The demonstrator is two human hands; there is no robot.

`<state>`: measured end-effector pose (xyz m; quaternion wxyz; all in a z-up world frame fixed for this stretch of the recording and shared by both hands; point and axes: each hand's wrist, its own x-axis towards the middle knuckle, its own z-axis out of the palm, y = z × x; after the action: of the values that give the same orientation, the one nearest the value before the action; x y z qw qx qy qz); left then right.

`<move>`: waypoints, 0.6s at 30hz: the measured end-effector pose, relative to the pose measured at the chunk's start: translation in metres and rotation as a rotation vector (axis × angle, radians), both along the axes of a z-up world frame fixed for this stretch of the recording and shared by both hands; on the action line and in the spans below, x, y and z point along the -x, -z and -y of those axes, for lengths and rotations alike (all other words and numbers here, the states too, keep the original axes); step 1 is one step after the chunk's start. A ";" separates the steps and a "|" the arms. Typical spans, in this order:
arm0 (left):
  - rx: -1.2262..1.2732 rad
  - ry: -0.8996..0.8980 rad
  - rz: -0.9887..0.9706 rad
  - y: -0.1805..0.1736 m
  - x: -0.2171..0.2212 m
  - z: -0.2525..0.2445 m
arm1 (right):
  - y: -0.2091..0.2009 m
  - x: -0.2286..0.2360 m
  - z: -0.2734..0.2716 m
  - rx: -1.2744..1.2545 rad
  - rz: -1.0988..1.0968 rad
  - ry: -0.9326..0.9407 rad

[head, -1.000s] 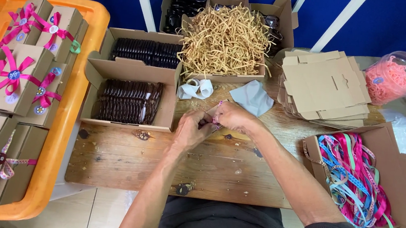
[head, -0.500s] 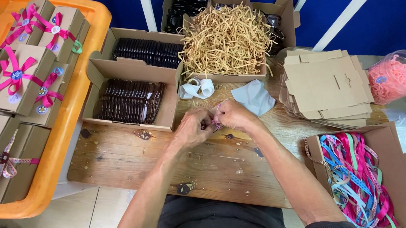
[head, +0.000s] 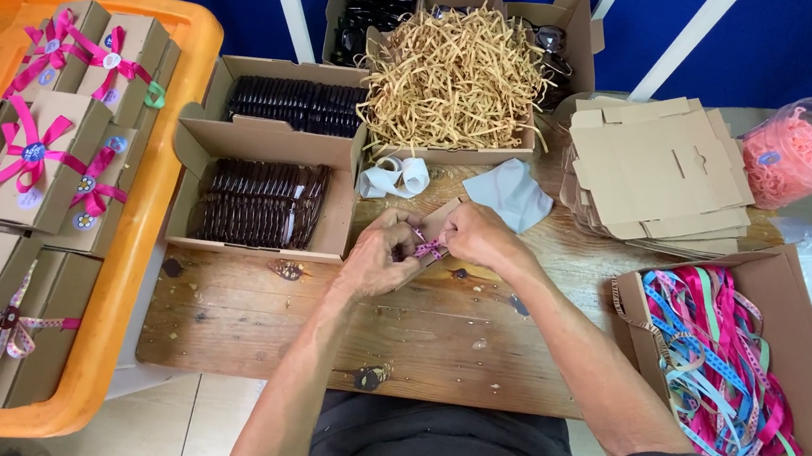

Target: The person ties a pink ribbon around a small brown cardboard box, forming a bow. They then apply a small round sticker to the center of the bow to secure it and place the finished box into an orange tray.

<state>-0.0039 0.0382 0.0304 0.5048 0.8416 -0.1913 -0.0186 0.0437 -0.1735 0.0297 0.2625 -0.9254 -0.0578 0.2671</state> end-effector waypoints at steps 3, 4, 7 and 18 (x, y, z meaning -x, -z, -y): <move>-0.016 -0.006 0.033 -0.008 0.003 0.000 | -0.036 0.015 -0.011 0.020 0.069 -0.001; -0.018 -0.007 0.032 0.001 0.006 -0.002 | -0.044 0.020 -0.009 0.018 0.068 -0.002; 0.040 -0.055 0.102 0.011 0.015 -0.002 | -0.057 0.031 0.001 -0.097 0.072 0.094; -0.166 -0.177 0.132 0.034 0.025 0.010 | 0.003 0.039 0.025 -0.521 0.528 0.191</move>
<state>-0.0287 0.0278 -0.0031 0.4192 0.8935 -0.1471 0.0655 0.0048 -0.1981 0.0262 0.4886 -0.8659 -0.1027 -0.0300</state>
